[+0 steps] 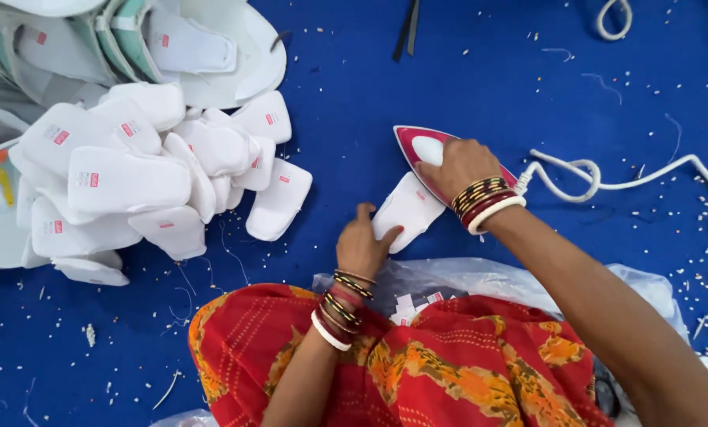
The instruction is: Ironing small labels onto white shoe components.
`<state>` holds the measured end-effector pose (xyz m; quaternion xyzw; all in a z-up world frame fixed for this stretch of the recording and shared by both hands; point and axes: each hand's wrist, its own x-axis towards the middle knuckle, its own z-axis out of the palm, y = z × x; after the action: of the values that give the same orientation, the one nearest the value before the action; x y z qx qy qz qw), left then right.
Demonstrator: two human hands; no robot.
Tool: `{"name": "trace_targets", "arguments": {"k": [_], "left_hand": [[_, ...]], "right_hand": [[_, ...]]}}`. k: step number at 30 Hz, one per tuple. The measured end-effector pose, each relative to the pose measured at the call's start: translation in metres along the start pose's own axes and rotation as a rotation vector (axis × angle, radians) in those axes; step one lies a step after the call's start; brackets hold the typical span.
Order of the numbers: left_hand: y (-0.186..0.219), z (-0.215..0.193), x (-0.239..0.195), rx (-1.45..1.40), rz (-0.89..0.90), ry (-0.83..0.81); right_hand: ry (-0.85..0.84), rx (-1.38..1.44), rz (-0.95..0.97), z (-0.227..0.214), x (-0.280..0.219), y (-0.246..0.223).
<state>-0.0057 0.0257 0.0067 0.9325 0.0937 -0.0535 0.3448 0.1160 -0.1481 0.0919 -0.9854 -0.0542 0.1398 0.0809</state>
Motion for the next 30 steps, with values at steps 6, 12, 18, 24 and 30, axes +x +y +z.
{"name": "trace_targets", "arguments": {"k": [6,12,18,24,30], "left_hand": [[-0.008,0.005,0.002,0.026,-0.005,0.024],[-0.007,0.008,0.008,0.013,-0.009,0.034],[-0.01,0.0,0.007,0.014,-0.113,0.015],[-0.009,-0.002,0.012,0.041,-0.152,-0.064],[-0.038,-0.001,0.02,-0.068,-0.082,-0.058]], "right_hand": [[-0.06,0.028,-0.101,0.025,-0.031,-0.004],[-0.075,0.019,-0.098,0.013,-0.01,-0.019],[-0.101,0.033,-0.133,0.01,-0.013,-0.013],[-0.243,-0.064,-0.165,0.011,-0.026,-0.004],[-0.019,0.021,-0.089,-0.001,0.035,-0.008]]}}
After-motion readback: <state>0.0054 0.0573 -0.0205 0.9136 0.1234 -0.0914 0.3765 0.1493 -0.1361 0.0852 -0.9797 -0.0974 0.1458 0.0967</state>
